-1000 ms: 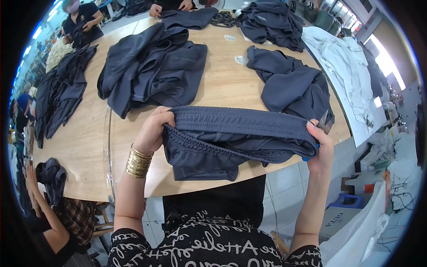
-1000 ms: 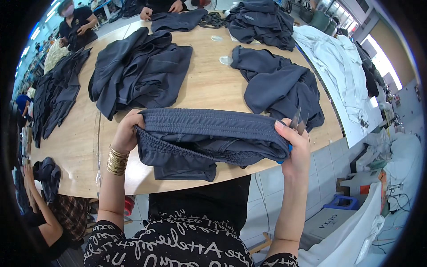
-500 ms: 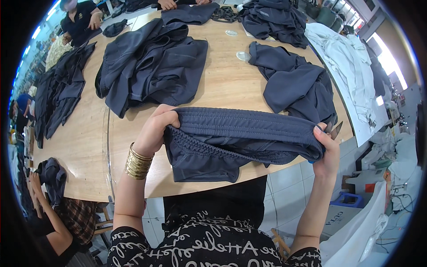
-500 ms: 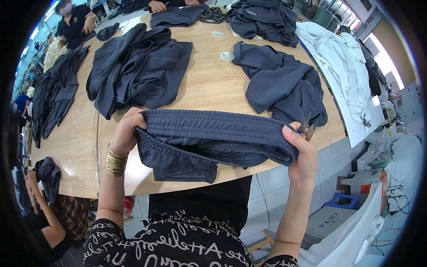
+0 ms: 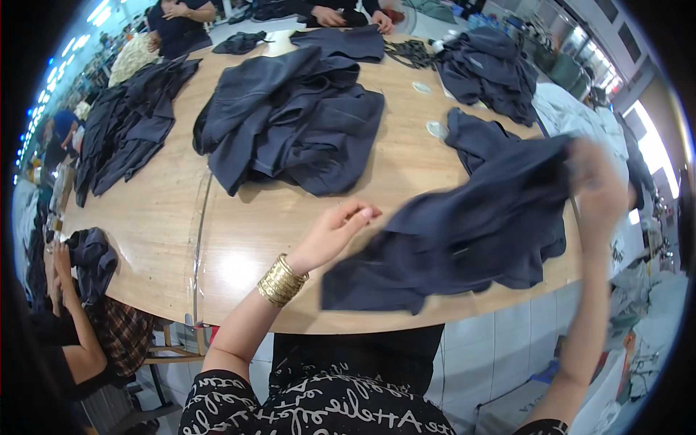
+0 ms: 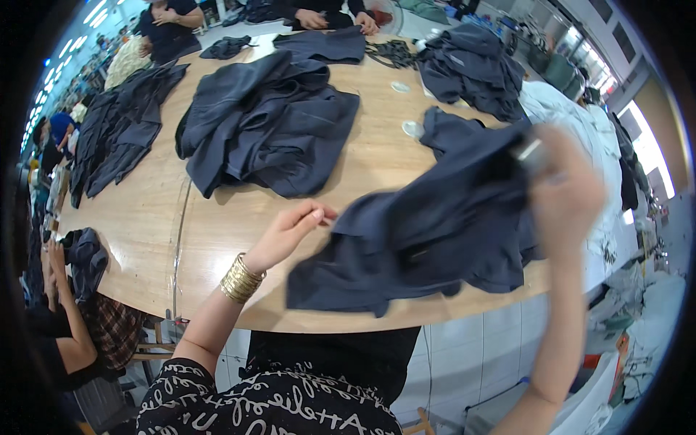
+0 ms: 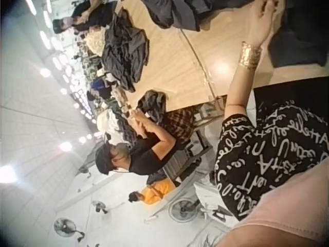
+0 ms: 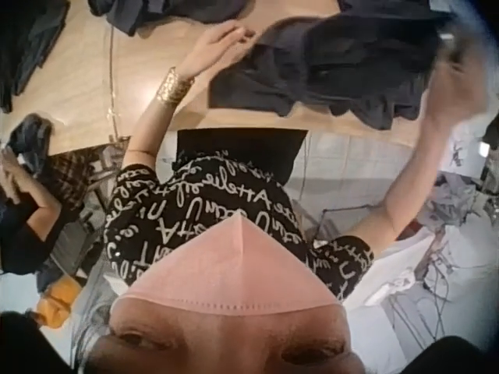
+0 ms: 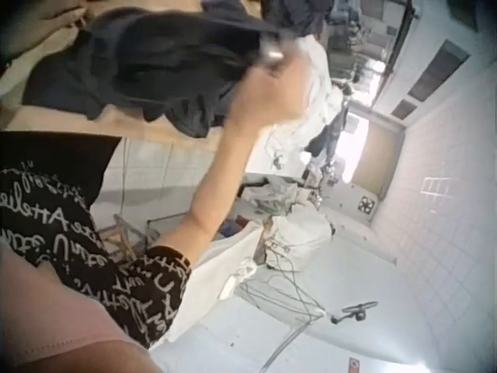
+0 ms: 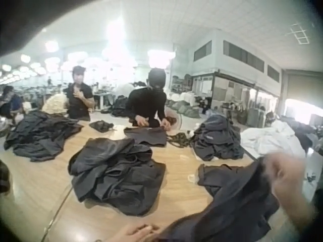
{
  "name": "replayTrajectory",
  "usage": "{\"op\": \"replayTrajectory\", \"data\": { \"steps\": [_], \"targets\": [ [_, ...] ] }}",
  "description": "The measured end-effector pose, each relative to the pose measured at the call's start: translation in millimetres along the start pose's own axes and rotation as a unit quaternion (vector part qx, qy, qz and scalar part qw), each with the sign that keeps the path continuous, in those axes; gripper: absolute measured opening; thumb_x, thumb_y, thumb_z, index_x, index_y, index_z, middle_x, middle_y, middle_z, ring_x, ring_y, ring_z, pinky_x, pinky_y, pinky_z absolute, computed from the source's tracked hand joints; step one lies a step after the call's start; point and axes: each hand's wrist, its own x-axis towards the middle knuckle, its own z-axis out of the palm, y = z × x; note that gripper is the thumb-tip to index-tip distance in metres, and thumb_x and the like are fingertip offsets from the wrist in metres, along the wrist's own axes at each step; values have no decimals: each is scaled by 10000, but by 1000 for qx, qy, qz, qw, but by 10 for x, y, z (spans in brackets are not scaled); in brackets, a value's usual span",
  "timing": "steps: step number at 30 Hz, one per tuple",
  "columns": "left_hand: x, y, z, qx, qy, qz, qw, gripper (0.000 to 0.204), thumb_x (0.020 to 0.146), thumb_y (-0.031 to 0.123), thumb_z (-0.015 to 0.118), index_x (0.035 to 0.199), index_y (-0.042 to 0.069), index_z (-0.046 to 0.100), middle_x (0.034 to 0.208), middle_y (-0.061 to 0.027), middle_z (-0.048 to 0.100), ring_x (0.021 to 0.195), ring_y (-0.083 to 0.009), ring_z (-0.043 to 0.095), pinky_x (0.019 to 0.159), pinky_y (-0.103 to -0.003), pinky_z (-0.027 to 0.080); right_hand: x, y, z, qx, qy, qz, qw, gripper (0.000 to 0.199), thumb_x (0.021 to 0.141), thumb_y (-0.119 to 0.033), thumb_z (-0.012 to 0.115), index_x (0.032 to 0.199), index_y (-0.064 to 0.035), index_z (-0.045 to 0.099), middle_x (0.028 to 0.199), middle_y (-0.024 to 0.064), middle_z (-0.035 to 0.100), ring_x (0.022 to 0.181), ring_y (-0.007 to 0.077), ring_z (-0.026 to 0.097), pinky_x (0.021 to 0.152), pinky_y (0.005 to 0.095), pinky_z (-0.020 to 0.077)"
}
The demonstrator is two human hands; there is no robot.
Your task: The recorder uses scissors to trim loose threads from the waistband and seams of dark grey athletic shorts, then inspects the garment for quality.
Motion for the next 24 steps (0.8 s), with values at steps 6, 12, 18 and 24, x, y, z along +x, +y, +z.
{"op": "replayTrajectory", "data": {
  "steps": [6,12,18,24],
  "targets": [
    [-99,-92,-478,-46,24,2,999,211,939,151,487,958,-18,612,880,-70,647,802,-117,615,735,-248,497,349,1946,-748,-233,115,74,963,352,898,-373,544,1118,-105,601,967,88,647,856,207,622,751,307,461],
    [325,-175,-1834,143,404,108,897,153,896,123,534,965,15,618,837,-43,643,741,-108,594,683,-241,471,-576,2437,-483,-130,-241,137,952,252,829,-93,571,1073,-28,590,945,144,622,862,294,597,781,353,449],
    [640,-433,-2366,429,416,161,785,207,848,186,590,1024,78,606,958,-94,636,873,-272,592,810,-349,455,-994,1452,-338,0,-317,262,912,165,803,-73,609,943,13,628,827,143,636,768,269,612,699,339,455],
    [1009,-212,-2463,326,476,144,804,238,887,254,552,976,34,565,850,-131,617,805,-333,578,744,-352,446,-673,708,-330,52,-306,262,914,149,815,-79,617,927,17,636,788,118,637,737,188,612,686,279,453]
  ]
}}
